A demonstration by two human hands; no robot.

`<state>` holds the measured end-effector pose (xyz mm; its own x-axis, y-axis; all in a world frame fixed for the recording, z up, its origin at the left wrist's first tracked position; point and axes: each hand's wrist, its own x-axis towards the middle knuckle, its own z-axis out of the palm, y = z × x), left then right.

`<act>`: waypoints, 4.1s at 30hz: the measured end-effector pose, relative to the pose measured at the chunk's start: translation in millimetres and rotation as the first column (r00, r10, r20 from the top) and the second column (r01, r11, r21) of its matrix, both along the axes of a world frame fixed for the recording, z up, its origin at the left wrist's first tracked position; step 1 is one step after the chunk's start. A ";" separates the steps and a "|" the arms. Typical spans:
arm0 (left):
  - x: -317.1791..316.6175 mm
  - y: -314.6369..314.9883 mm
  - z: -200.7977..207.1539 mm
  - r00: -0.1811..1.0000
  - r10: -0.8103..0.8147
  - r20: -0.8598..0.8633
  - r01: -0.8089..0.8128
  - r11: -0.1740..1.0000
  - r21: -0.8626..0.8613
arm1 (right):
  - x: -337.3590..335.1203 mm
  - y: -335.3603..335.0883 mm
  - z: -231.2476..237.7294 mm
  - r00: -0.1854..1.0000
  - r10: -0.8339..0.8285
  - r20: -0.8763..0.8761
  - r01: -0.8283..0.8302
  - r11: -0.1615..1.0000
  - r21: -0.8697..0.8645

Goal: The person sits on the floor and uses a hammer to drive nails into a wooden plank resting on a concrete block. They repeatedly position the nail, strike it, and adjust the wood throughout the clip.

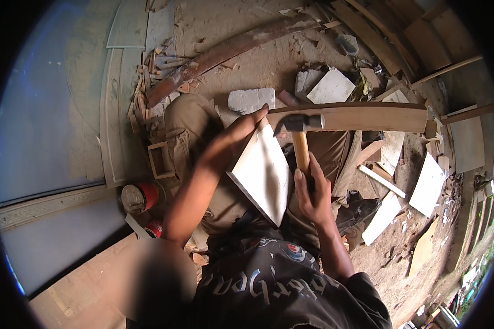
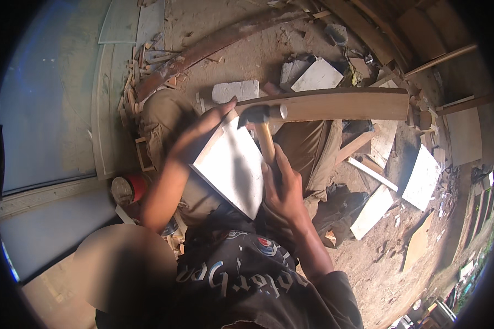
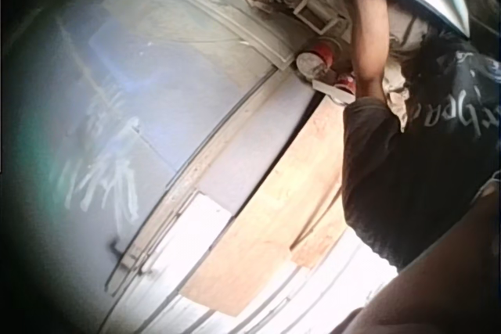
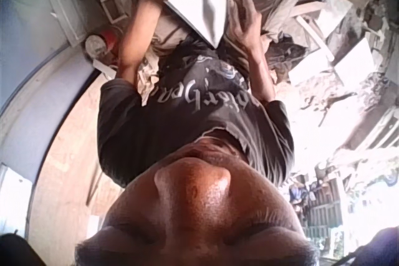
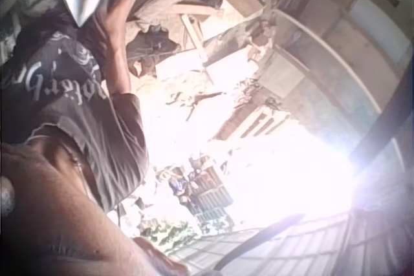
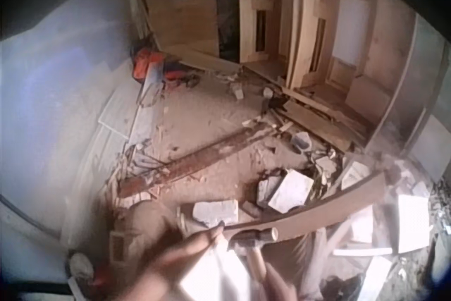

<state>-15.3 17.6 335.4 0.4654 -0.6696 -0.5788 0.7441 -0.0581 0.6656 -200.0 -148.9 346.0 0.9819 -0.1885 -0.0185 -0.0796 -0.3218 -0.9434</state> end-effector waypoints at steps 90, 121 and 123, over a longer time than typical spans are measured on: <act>-14.5 -8.4 7.4 0.908 0.138 0.397 -0.176 0.982 0.061 | 27.9 6.4 -23.0 0.999 0.042 -0.005 -0.042 0.999 0.002; -22.4 -18.2 12.5 0.945 0.216 0.244 -0.229 0.973 0.027 | 27.5 -0.5 -29.6 0.999 0.033 0.010 -0.034 0.998 0.052; -33.9 -17.2 31.4 0.907 0.256 0.335 -0.265 0.964 -0.020 | 29.5 5.8 -29.2 0.999 0.044 0.013 -0.044 0.999 0.020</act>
<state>-49.2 0.4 366.8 0.7896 -0.4851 -0.3758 0.4714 0.0874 0.8776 -170.5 -143.1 316.8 0.9895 -0.1445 -0.0094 -0.0536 -0.3052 -0.9508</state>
